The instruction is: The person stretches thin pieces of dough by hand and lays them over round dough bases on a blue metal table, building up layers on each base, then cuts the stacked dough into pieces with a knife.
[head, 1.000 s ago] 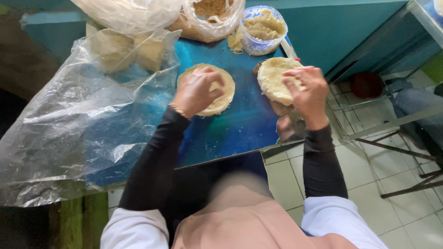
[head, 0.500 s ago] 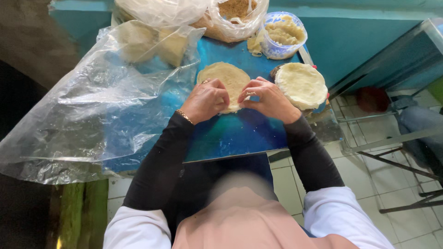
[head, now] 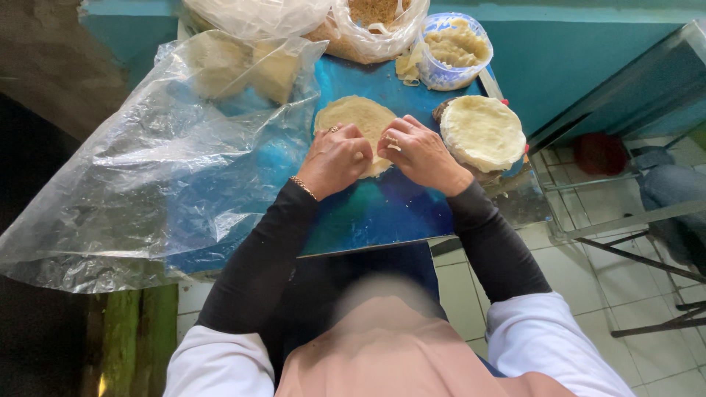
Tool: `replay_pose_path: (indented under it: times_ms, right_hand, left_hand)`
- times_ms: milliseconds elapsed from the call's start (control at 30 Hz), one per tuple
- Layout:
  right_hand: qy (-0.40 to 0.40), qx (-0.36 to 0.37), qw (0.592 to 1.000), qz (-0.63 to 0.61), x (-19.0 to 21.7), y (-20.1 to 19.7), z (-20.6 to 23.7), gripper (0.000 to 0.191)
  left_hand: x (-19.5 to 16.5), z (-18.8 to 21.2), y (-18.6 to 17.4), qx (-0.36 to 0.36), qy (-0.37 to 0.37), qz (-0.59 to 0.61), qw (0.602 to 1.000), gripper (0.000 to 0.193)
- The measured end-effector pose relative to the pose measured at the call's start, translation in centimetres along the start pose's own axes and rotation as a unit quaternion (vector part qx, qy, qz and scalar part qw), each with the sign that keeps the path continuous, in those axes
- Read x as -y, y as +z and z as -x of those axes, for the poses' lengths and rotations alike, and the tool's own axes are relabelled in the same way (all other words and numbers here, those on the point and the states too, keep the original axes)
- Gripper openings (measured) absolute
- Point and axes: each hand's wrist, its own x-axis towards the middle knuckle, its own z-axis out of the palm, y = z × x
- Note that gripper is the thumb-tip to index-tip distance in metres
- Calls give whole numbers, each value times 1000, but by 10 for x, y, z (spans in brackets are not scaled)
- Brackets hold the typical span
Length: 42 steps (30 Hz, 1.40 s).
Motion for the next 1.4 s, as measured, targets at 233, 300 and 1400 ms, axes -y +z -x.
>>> replay_pose_path:
  times_ms: [233, 300, 1400]
  right_hand:
    - [-8, -11, 999, -42, -7, 0, 0, 22]
    - [11, -10, 1000, -3, -9, 4, -1, 12]
    - [25, -52, 998, -16, -38, 26, -36, 30]
  left_hand:
    - [6, -1, 8, -27, -14, 36, 999, 7]
    - [4, -1, 7, -28, -18, 34, 999, 7]
    - [26, -4, -1, -107, -108, 17, 988, 11]
